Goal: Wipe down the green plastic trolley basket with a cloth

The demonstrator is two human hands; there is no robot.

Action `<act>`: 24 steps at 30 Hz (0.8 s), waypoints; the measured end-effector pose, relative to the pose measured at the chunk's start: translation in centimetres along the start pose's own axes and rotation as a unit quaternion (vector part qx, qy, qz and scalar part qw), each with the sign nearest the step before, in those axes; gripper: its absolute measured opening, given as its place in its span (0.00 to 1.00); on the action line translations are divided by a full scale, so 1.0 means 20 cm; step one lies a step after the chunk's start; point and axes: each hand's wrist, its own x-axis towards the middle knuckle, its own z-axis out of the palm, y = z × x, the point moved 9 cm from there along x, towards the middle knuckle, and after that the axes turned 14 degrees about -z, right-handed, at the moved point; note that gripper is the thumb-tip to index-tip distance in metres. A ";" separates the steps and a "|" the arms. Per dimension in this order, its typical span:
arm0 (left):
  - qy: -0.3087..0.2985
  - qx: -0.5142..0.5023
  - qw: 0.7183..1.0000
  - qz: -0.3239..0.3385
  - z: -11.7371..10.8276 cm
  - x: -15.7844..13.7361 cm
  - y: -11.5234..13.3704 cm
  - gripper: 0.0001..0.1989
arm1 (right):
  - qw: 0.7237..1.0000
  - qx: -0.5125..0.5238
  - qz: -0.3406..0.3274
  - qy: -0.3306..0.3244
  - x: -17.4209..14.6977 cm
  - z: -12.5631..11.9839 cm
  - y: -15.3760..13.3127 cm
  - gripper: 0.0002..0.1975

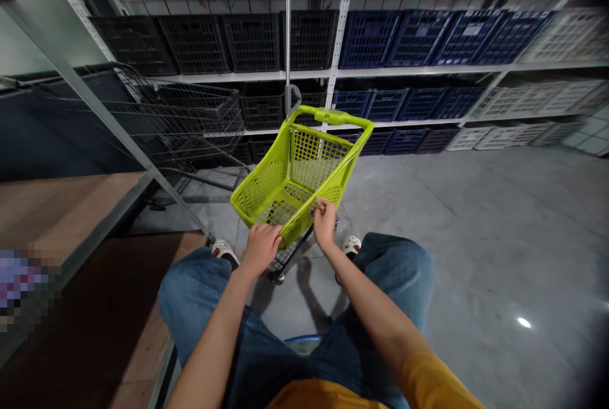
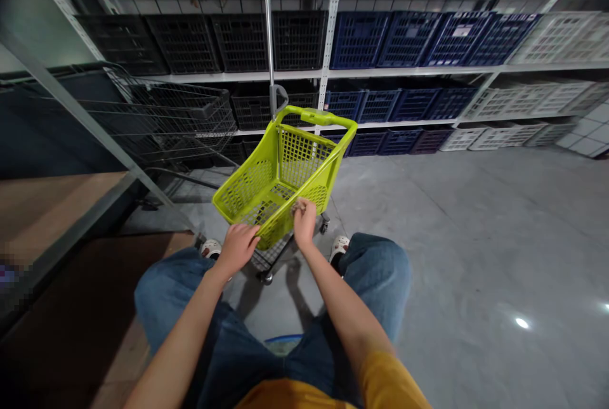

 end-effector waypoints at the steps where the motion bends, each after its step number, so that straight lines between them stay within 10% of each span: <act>1: 0.000 -0.001 1.000 -0.001 0.00 0.00 0.00 0.13 | 1.000 -0.003 -0.001 0.000 -0.08 0.01 -0.06 0.14; 7: 0.009 0.011 1.000 -0.015 -0.01 -0.01 -0.03 0.14 | 0.982 0.045 -0.111 -0.146 -0.42 0.19 -0.41 0.13; 16: 0.049 0.001 0.998 -0.044 -0.01 -0.01 -0.10 0.11 | 0.996 -0.045 0.035 0.068 0.15 -0.07 0.27 0.10; 24: 0.031 0.005 0.999 -0.026 -0.01 -0.02 -0.08 0.13 | 0.984 0.057 -0.085 -0.145 -0.43 0.26 -0.40 0.16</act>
